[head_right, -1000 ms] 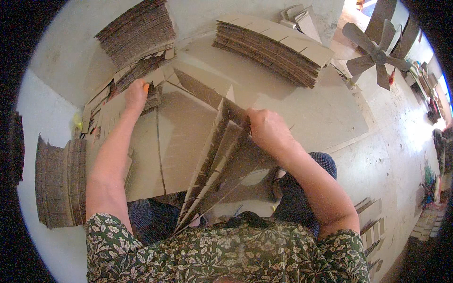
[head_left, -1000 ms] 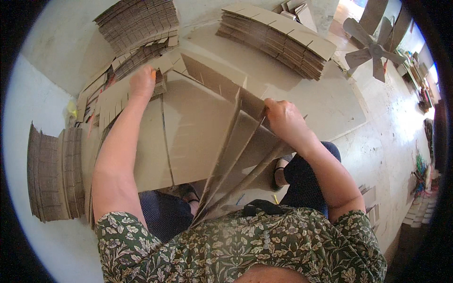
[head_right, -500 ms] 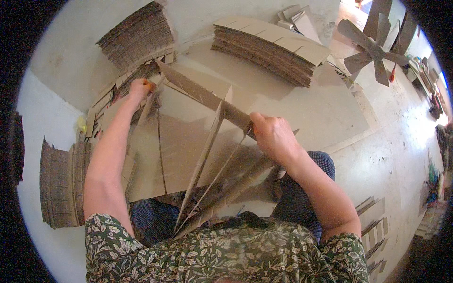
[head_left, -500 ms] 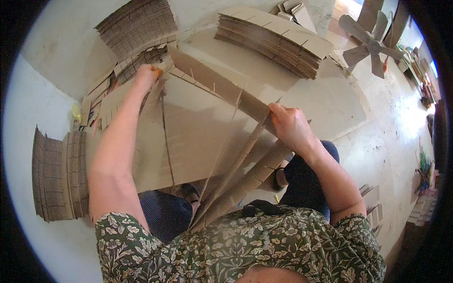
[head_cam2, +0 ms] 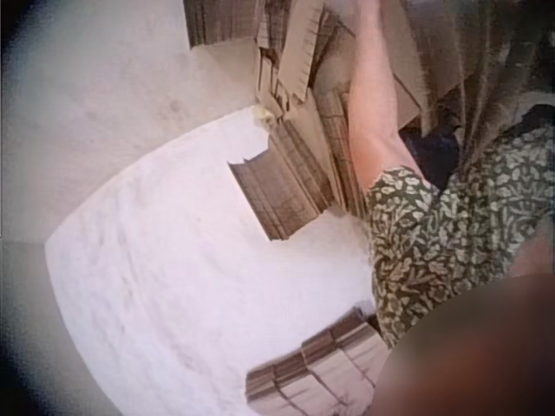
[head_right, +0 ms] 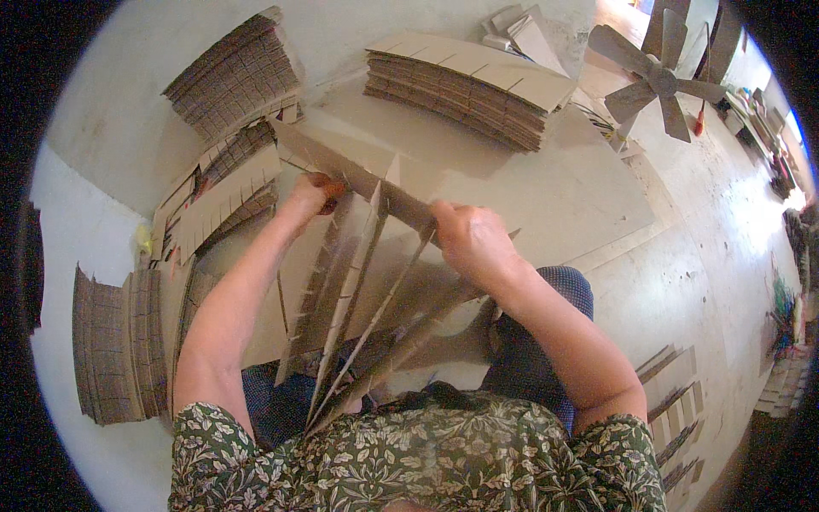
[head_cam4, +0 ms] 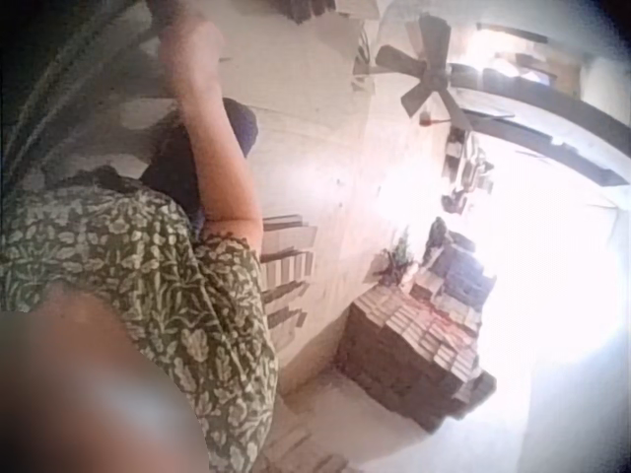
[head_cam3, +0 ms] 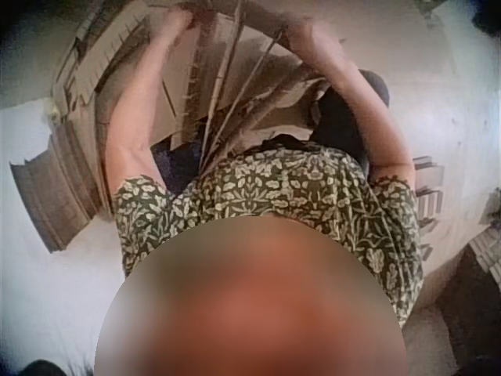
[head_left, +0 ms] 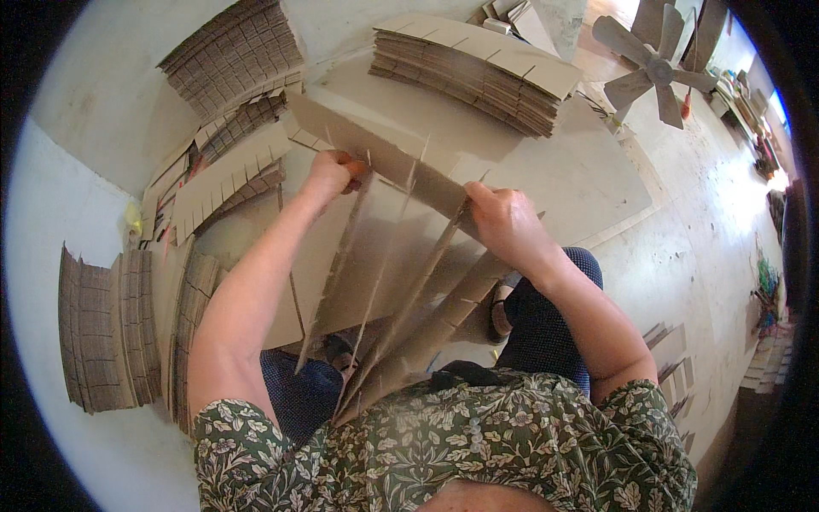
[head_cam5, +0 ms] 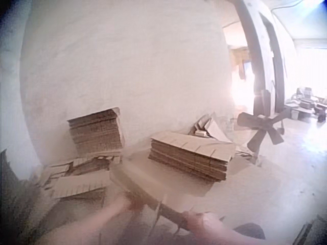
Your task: The person sits on the floor and assembles pre-cut cardboard sheets into grid-like divider structures. They fold the cardboard along pre-scored lines and stack the finished units into a pile.
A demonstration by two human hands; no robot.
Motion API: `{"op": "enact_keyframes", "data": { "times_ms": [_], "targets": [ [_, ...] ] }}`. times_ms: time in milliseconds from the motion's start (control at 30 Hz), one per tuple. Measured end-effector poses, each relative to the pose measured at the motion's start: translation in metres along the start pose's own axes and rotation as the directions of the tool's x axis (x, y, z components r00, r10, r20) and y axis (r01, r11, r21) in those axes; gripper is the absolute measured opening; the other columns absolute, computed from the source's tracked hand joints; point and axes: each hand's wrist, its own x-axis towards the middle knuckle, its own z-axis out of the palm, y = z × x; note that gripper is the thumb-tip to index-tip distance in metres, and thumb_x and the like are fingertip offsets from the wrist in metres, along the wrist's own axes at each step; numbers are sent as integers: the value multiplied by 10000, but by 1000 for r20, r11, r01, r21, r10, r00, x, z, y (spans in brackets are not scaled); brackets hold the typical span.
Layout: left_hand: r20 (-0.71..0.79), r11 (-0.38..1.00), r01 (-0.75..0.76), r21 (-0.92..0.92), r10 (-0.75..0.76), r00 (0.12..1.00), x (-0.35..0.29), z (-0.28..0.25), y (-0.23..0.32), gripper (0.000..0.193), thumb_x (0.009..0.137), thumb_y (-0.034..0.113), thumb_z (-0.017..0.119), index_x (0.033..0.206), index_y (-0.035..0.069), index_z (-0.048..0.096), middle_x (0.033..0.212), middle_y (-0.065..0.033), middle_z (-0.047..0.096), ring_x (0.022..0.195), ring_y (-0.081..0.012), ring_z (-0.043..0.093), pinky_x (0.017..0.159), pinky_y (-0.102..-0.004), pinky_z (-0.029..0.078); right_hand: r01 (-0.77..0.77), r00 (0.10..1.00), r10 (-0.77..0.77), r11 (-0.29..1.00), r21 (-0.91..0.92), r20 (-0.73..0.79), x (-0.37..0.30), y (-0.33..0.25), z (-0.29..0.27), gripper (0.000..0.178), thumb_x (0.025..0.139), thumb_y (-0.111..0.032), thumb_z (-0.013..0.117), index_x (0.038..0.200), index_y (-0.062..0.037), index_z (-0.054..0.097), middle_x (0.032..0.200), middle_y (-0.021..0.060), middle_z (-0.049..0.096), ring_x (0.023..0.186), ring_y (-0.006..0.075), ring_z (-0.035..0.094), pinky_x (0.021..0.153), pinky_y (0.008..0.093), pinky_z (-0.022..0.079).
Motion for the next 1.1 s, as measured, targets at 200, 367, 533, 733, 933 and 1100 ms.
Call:
{"op": "enact_keyframes", "data": {
  "times_ms": [200, 367, 533, 733, 933, 1100],
  "targets": [
    [-103, 951, -202, 235, 231, 967, 8, -3, -22, 266, 834, 190, 663, 967, -40, 644, 859, -136, 677, 768, -225, 611, 705, -353, 473, -7, 999, 8, 1000, -30, 37, 3, -6, 3, 74, 781, -40, 519, 855, -28, 517, 715, 219, 608, 708, 424, 601, 614, 495, 481],
    [-169, 868, -277, 413, 372, 913, 8, -7, -27, 241, 804, 186, 672, 881, -42, 650, 733, -137, 643, 703, -207, 624, 655, -349, 486, -5, 997, 10, 998, -58, 82, 3, -9, 2, 77, 775, -39, 528, 851, -29, 518, 709, 221, 605, 703, 428, 598, 611, 495, 481],
    [19, 999, -34, 23, 34, 999, -11, -15, -11, 207, 863, 174, 636, 938, -18, 650, 788, -78, 657, 711, -145, 608, 643, -286, 491, -25, 997, 28, 999, -45, 66, 3, -8, 3, 80, 768, -39, 533, 844, -27, 511, 700, 226, 597, 701, 429, 598, 610, 497, 481],
    [45, 982, -141, -124, 147, 988, -16, -8, -19, 199, 883, 183, 619, 924, -9, 644, 807, -39, 641, 696, -115, 586, 623, -262, 487, -1, 995, 8, 998, -66, 98, 3, -14, 1, 70, 775, -43, 525, 842, -26, 511, 692, 226, 592, 703, 423, 602, 605, 497, 481],
    [123, 993, -82, 85, 71, 990, -24, -17, -4, 199, 883, 183, 617, 946, -4, 636, 792, -30, 630, 693, -110, 573, 631, -256, 480, -18, 994, 28, 996, -90, 108, 3, -12, 4, 74, 776, -41, 514, 847, -22, 523, 718, 214, 607, 712, 423, 604, 609, 496, 483],
    [85, 988, -144, -59, 148, 985, -23, -15, -21, 229, 882, 224, 619, 916, -1, 642, 788, -51, 644, 693, -116, 596, 634, -260, 476, -9, 988, 24, 995, -98, 153, 9, -16, 5, 62, 779, -46, 513, 826, -17, 541, 727, 222, 610, 726, 425, 604, 625, 501, 483]
  ]
}}
